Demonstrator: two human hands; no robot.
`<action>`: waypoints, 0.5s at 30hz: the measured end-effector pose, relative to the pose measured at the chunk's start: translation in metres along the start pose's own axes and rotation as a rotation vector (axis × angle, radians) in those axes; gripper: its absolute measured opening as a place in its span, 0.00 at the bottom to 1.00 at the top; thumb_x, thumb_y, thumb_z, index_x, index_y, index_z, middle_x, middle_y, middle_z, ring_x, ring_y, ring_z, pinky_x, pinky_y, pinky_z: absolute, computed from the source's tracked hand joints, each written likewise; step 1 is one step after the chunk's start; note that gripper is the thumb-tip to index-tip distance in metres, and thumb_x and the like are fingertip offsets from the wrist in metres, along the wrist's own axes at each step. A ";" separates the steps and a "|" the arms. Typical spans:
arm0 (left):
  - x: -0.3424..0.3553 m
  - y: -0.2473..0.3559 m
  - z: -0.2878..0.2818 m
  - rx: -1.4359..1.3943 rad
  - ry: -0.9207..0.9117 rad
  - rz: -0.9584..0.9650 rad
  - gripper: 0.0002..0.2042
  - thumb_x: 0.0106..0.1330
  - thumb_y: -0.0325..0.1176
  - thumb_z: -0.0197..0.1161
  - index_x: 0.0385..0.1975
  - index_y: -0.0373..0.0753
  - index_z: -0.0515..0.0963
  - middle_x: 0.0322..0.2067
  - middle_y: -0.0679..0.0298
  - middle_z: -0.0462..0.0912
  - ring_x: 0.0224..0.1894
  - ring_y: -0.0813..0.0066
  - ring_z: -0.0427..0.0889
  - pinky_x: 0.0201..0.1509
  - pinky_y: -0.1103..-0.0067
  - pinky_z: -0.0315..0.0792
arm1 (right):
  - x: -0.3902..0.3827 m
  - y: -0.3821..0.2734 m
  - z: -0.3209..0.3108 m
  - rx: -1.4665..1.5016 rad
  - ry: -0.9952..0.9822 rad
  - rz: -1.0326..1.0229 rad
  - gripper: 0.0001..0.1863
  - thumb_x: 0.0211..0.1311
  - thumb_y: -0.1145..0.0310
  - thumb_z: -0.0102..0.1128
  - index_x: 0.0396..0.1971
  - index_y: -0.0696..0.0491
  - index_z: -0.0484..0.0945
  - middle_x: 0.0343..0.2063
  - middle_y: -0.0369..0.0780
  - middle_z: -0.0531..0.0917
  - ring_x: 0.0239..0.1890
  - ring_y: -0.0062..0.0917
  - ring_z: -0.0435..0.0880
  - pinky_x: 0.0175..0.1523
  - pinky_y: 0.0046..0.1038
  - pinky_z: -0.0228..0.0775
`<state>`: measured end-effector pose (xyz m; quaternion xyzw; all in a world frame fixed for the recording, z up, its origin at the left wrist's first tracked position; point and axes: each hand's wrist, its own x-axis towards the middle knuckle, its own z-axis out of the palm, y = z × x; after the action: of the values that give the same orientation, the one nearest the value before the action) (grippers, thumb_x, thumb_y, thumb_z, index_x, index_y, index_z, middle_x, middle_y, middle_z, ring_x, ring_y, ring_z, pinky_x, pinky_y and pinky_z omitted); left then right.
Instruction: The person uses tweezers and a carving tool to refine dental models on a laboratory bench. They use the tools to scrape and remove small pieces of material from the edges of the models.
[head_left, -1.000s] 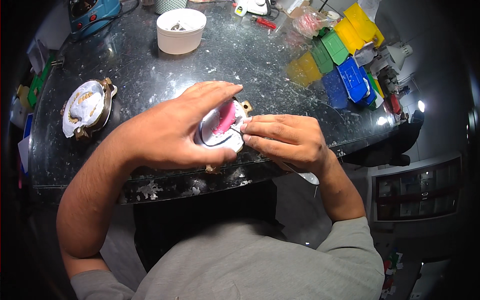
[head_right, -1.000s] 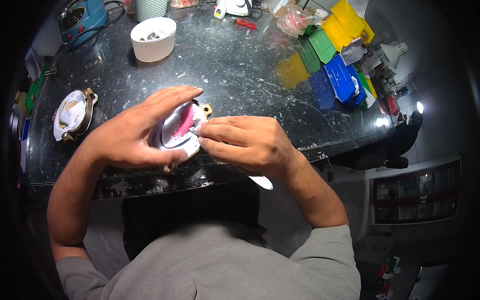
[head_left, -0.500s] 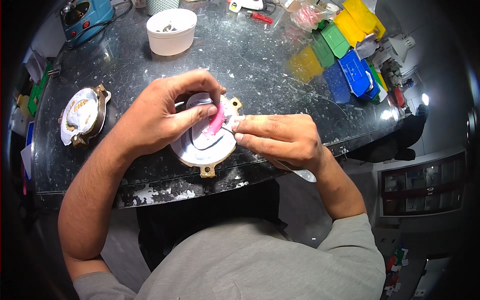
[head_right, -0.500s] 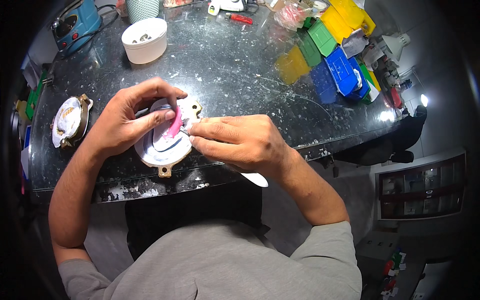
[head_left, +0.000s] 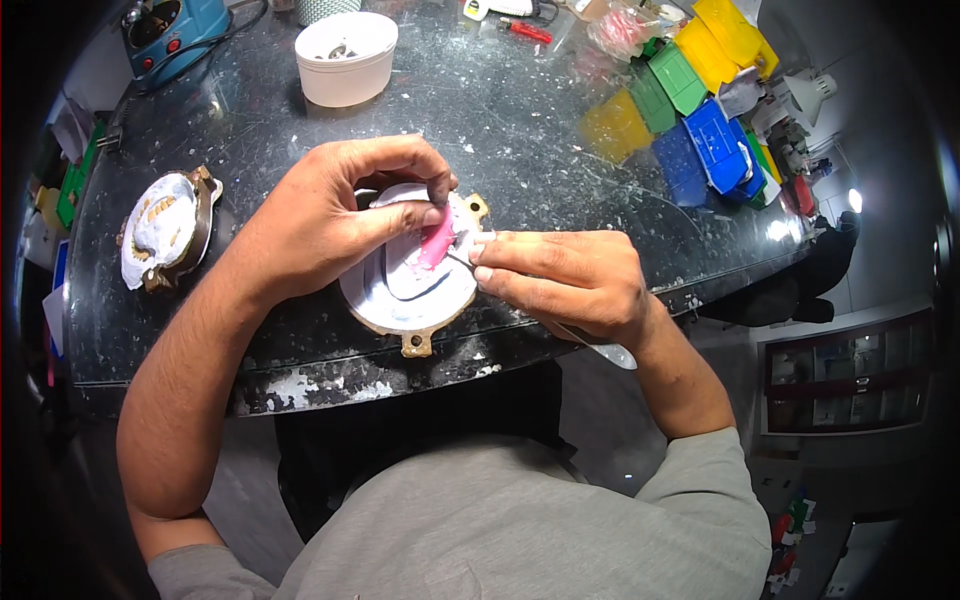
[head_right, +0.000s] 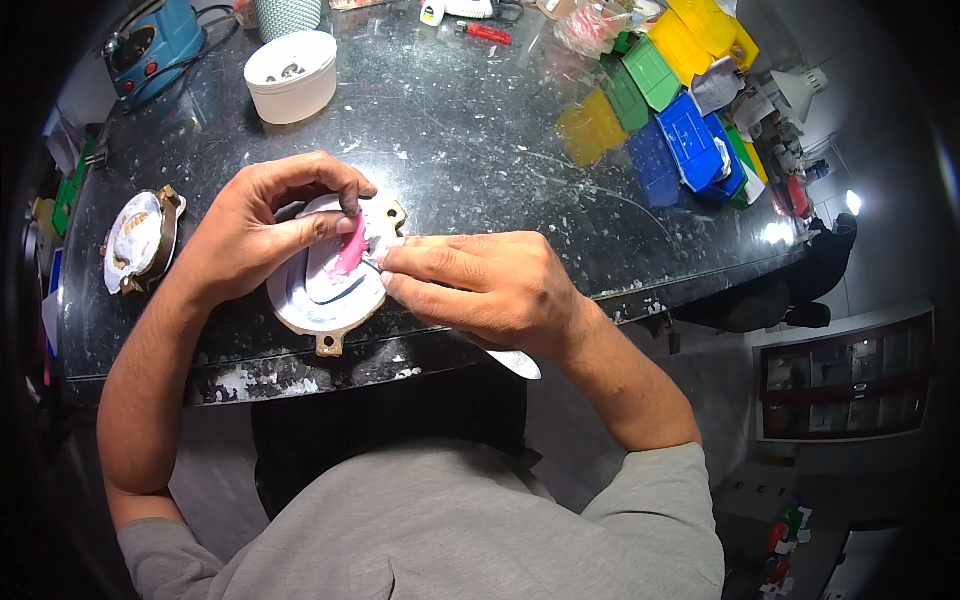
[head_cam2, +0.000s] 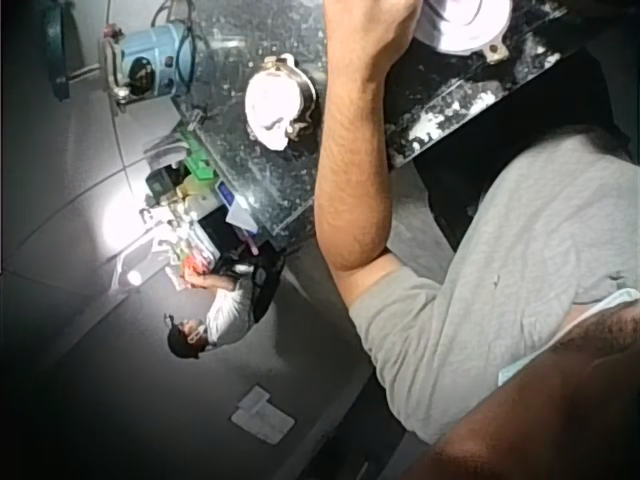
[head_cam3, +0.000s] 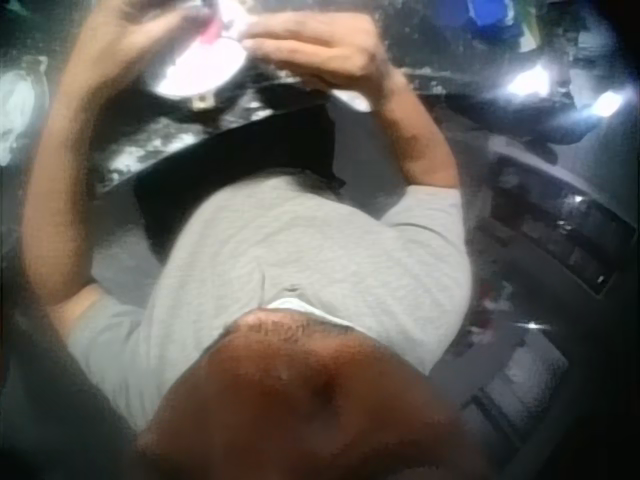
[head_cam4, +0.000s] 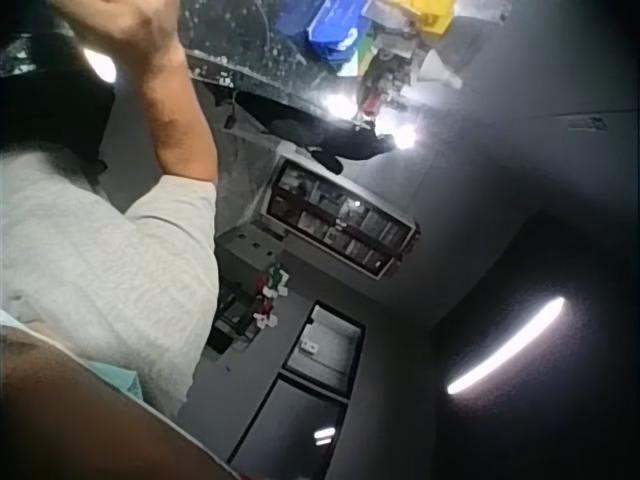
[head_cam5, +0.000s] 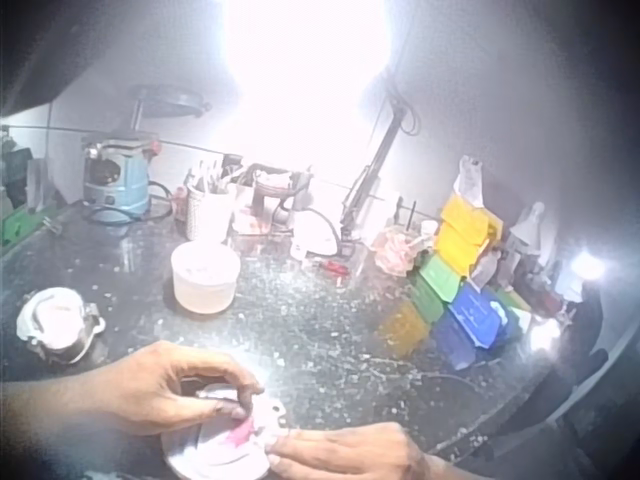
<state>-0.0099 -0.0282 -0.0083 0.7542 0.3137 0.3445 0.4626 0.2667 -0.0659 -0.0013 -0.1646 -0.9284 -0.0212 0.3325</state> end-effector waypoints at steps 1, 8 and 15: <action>0.000 0.001 0.000 0.023 -0.002 -0.005 0.12 0.70 0.26 0.72 0.51 0.34 0.84 0.50 0.62 0.88 0.57 0.72 0.86 0.70 0.71 0.76 | 0.000 0.000 0.000 0.006 -0.004 0.001 0.05 0.64 0.67 0.74 0.36 0.51 0.90 0.42 0.39 0.94 0.45 0.28 0.95 0.47 0.28 0.92; 0.002 0.002 -0.003 0.016 -0.027 0.017 0.10 0.72 0.30 0.71 0.49 0.34 0.84 0.48 0.63 0.88 0.56 0.73 0.85 0.70 0.72 0.75 | -0.003 0.001 0.001 0.013 0.001 0.011 0.06 0.64 0.66 0.74 0.37 0.51 0.90 0.43 0.39 0.94 0.46 0.29 0.95 0.47 0.28 0.92; 0.003 -0.001 0.001 -0.020 -0.021 0.042 0.09 0.74 0.29 0.69 0.48 0.34 0.82 0.47 0.63 0.86 0.56 0.74 0.84 0.68 0.72 0.75 | -0.001 -0.003 -0.001 0.026 -0.012 0.021 0.06 0.62 0.69 0.75 0.38 0.52 0.91 0.43 0.41 0.93 0.46 0.31 0.95 0.48 0.29 0.92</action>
<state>-0.0078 -0.0263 -0.0084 0.7596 0.2892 0.3494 0.4662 0.2667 -0.0694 -0.0008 -0.1701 -0.9288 -0.0047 0.3293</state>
